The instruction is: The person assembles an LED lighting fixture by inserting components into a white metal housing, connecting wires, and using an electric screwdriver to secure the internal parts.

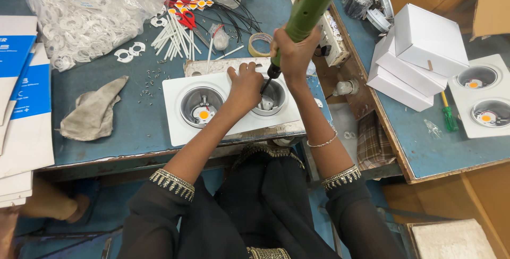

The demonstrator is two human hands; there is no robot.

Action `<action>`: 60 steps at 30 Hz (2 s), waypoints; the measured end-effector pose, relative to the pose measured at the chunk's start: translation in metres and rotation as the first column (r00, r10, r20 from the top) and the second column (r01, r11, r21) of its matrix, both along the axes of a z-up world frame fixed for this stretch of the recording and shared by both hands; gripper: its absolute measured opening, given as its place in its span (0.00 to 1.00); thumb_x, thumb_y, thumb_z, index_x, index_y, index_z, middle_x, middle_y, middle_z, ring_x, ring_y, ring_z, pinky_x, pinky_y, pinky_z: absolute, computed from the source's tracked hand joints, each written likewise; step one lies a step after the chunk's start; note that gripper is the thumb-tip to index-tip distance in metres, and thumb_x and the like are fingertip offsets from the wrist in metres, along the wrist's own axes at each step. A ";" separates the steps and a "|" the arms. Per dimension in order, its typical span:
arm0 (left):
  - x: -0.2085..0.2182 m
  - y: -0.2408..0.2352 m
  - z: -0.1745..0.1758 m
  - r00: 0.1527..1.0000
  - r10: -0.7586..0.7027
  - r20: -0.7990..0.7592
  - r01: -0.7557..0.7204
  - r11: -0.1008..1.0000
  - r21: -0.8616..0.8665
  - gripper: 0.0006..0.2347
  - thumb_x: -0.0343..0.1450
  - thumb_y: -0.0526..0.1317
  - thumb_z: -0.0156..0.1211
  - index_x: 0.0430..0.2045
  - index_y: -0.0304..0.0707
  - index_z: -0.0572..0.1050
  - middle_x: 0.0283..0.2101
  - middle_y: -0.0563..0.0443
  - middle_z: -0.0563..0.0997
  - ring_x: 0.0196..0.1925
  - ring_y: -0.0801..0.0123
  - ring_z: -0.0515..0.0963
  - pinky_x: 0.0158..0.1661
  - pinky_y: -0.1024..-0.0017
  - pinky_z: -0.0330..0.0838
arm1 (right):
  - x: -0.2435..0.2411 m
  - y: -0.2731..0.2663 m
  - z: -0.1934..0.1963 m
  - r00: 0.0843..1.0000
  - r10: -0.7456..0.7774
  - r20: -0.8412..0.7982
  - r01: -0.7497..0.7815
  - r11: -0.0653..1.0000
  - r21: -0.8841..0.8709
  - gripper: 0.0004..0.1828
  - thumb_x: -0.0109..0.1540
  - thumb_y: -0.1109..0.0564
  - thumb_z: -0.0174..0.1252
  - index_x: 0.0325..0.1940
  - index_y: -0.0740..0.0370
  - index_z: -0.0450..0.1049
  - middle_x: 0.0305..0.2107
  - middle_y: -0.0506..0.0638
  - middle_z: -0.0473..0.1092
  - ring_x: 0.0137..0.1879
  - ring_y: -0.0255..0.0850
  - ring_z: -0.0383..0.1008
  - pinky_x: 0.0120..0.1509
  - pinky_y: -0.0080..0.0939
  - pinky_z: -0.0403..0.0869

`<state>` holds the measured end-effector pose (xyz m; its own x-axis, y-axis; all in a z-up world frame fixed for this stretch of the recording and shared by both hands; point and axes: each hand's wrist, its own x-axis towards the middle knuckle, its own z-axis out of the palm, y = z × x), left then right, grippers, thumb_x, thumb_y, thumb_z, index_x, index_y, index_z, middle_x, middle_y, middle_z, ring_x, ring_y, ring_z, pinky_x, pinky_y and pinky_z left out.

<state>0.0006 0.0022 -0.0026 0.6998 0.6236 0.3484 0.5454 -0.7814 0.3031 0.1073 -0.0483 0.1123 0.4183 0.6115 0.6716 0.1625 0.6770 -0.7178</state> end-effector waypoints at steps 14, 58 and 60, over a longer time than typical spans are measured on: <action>0.003 0.009 -0.004 0.998 -0.011 -0.061 0.011 1.000 -0.009 0.08 0.57 0.31 0.67 0.27 0.36 0.82 0.50 0.39 0.73 0.58 0.47 0.69 0.54 0.33 0.56 | -0.008 0.005 0.010 0.998 0.032 -0.056 -0.032 0.999 -0.002 0.12 0.58 0.72 0.55 0.42 0.68 0.62 0.20 0.51 0.67 0.19 0.38 0.68 0.23 0.39 0.69; 0.004 0.019 -0.001 0.989 -0.052 -0.137 0.041 0.996 -0.083 0.11 0.57 0.37 0.71 0.32 0.36 0.82 0.54 0.38 0.72 0.63 0.47 0.67 0.58 0.30 0.55 | -0.003 0.019 0.002 0.995 0.038 -0.087 -0.038 0.999 -0.003 0.12 0.58 0.72 0.55 0.41 0.68 0.61 0.19 0.50 0.66 0.17 0.37 0.66 0.21 0.39 0.66; 0.004 0.018 0.001 0.989 -0.049 -0.140 0.038 0.996 -0.075 0.11 0.57 0.37 0.72 0.31 0.36 0.82 0.55 0.38 0.71 0.63 0.46 0.66 0.58 0.28 0.54 | -0.004 0.018 0.004 0.995 0.043 -0.095 -0.043 0.999 -0.004 0.13 0.57 0.72 0.55 0.42 0.67 0.61 0.19 0.50 0.66 0.17 0.37 0.66 0.20 0.38 0.67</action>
